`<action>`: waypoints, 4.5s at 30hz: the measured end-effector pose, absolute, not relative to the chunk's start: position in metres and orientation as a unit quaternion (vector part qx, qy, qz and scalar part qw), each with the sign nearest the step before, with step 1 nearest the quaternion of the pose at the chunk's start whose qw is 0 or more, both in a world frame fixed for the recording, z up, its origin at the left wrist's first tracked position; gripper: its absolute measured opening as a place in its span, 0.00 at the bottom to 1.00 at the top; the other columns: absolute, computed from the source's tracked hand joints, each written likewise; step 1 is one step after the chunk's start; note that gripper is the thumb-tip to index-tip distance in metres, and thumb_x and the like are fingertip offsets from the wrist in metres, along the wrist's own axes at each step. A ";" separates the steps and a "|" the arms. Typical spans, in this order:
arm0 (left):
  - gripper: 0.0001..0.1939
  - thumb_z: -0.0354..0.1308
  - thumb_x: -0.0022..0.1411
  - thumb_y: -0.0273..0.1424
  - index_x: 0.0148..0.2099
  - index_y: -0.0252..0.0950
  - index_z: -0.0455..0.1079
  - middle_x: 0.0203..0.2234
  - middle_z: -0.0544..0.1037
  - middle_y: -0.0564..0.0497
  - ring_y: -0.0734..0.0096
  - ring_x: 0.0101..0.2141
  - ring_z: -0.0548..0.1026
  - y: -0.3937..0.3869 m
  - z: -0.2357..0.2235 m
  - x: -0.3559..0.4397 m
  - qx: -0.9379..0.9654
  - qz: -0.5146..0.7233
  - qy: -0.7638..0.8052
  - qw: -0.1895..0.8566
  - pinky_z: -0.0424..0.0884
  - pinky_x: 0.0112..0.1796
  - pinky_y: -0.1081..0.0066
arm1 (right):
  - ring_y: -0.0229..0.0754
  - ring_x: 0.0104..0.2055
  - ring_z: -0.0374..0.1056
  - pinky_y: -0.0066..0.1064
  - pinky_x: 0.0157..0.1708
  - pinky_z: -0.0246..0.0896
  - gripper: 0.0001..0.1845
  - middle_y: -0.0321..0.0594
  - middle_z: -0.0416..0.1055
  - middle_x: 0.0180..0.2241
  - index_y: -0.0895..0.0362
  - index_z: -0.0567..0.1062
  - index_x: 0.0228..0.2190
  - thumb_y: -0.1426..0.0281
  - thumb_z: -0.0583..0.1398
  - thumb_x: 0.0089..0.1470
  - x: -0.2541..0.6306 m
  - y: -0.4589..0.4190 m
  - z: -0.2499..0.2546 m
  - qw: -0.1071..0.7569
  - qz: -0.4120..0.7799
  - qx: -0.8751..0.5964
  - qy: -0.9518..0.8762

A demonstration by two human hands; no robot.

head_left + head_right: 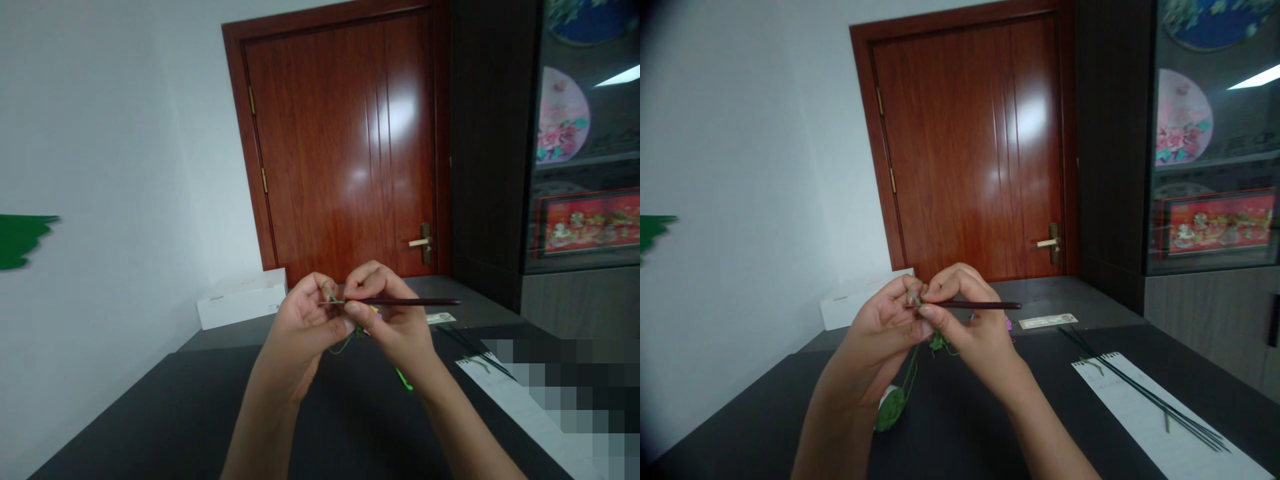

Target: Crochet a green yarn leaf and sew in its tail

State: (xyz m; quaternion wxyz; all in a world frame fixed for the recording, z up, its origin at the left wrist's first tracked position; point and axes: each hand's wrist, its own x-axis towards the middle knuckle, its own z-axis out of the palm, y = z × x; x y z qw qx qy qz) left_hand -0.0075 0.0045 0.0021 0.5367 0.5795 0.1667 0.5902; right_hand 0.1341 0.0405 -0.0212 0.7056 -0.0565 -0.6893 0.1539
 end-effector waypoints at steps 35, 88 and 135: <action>0.23 0.71 0.54 0.19 0.52 0.33 0.75 0.29 0.80 0.53 0.76 0.32 0.77 0.012 -0.007 -0.007 0.583 0.658 0.207 0.430 0.74 0.35 0.78 | 0.39 0.35 0.74 0.33 0.41 0.66 0.07 0.34 0.78 0.31 0.53 0.73 0.35 0.64 0.62 0.65 0.135 0.058 -0.027 0.729 0.361 -0.008 -0.582; 0.32 0.71 0.54 0.21 0.60 0.34 0.71 0.28 0.78 0.54 0.76 0.31 0.74 0.005 0.000 -0.003 0.591 0.641 0.213 0.441 0.71 0.35 0.77 | 0.36 0.25 0.61 0.30 0.29 0.57 0.17 0.31 0.66 0.21 0.55 0.71 0.27 0.57 0.65 0.58 0.140 0.050 -0.020 0.721 0.430 -0.095 -0.536; 0.39 0.70 0.56 0.22 0.67 0.32 0.60 0.30 0.79 0.52 0.65 0.35 0.81 0.002 0.000 -0.001 0.626 0.647 0.173 0.398 0.78 0.40 0.65 | 0.32 0.19 0.52 0.24 0.20 0.50 0.18 0.28 0.62 0.19 0.55 0.68 0.27 0.57 0.64 0.59 0.132 0.043 -0.021 0.618 0.571 0.000 -0.540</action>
